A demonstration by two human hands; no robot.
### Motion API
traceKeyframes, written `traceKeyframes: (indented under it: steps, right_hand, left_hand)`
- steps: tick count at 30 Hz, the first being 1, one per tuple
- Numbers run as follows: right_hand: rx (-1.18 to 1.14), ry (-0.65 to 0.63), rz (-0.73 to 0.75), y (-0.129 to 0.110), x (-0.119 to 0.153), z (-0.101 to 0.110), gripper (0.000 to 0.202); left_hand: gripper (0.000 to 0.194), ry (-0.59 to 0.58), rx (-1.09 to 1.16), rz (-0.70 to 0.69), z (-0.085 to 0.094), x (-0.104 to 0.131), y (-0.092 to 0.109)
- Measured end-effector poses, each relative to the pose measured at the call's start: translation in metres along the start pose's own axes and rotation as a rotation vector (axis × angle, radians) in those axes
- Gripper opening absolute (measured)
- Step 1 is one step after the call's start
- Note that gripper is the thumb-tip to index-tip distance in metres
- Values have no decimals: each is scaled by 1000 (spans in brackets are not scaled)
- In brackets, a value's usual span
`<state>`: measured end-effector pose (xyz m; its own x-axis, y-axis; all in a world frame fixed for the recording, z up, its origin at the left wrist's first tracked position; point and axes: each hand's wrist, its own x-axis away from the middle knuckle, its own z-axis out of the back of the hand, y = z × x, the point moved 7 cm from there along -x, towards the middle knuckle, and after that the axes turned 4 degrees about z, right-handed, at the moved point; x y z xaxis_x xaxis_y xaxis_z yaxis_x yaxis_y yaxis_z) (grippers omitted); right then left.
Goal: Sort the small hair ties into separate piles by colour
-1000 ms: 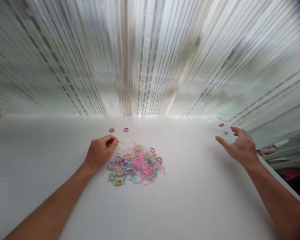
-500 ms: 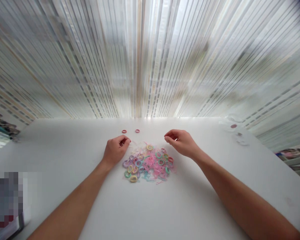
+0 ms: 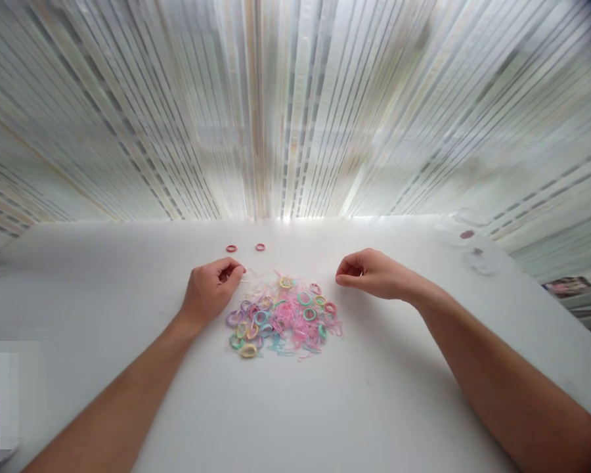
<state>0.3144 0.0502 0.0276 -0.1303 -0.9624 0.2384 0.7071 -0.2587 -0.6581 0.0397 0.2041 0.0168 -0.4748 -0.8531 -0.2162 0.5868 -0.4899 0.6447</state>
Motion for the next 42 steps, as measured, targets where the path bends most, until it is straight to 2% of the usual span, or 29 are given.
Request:
traceKeyframes:
  steps: [6, 9, 17, 27, 33, 38, 42]
  right_hand:
    - [61, -198, 120, -21, 12, -11, 16]
    - [72, -250, 176, -31, 17, -16, 16]
    - [104, -269, 199, -36, 22, -24, 19]
    - [157, -249, 225, -42, 25, -21, 16]
    - [173, -209, 244, -41, 23, -26, 15]
    - [166, -225, 232, -40, 22, -31, 15]
    - [149, -221, 240, -41, 23, -25, 15]
  left_hand:
    - [25, 4, -17, -3, 0, -1, -2]
    - [25, 5, -9, 0, 0, 0, -2]
    - [26, -9, 23, 12, -1, 2, 0]
    - [26, 1, 11, -3, -1, 0, -1]
    - [26, -4, 11, 5, -1, 0, -1]
    - [26, 0, 21, 0, 0, 1, 0]
    - [26, -2, 16, 3, 0, 1, 1]
